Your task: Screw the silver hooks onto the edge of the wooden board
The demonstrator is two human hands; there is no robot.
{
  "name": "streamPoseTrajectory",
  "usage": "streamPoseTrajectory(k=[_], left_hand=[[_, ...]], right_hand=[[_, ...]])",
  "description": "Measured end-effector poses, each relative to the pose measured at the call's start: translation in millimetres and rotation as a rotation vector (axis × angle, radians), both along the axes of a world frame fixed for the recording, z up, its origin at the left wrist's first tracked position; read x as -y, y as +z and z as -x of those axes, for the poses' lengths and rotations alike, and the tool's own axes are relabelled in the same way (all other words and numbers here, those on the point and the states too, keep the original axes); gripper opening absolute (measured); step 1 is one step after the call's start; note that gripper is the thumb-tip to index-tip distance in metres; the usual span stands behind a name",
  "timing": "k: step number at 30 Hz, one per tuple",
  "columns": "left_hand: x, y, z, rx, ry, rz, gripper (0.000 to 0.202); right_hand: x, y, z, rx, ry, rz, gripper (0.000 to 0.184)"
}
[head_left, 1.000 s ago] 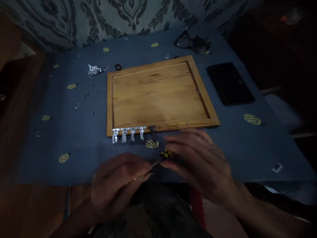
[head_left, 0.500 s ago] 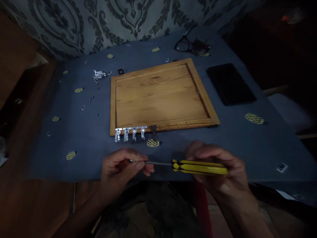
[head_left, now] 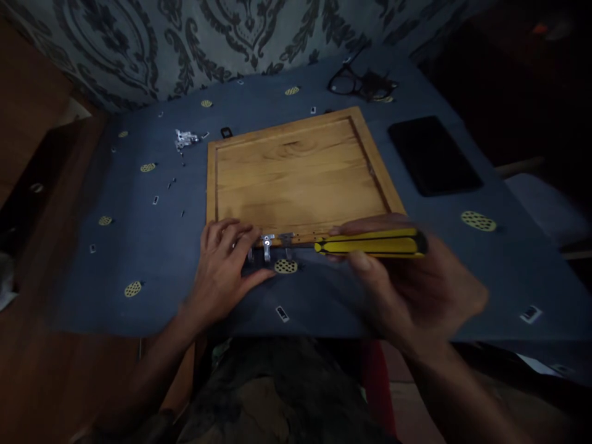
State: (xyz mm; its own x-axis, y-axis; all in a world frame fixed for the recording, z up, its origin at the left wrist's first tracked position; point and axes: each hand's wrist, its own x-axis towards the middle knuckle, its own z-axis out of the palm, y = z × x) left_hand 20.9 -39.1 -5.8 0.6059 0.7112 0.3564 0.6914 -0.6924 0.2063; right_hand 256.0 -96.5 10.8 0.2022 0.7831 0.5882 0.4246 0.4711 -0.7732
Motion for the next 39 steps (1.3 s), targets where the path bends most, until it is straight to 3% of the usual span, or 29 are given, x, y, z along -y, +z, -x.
streamPoseTrajectory(k=[5, 11, 20, 30, 39], left_hand=[[-4, -3.1, -4, -0.039, -0.01, 0.024, 0.047], [-5, -5.2, -3, -0.044, 0.01, 0.066, 0.038], [-7, -9.6, -4, -0.007, 0.004, 0.031, 0.039], [-6, -9.9, -3, -0.015, 0.009, 0.075, 0.038], [-3, -9.3, -5, -0.012, 0.025, 0.115, 0.041]], right_hand=[[-18, -3.9, 4, 0.152, 0.064, -0.009, 0.014], [-26, -4.1, 8, 0.185, 0.114, 0.013, 0.012], [-28, -6.8, 12, 0.158, 0.148, 0.087, 0.008], [-36, 9.5, 17, 0.322, 0.164, 0.051, 0.005], [-37, 7.2, 20, 0.311, 0.192, 0.105, 0.006]])
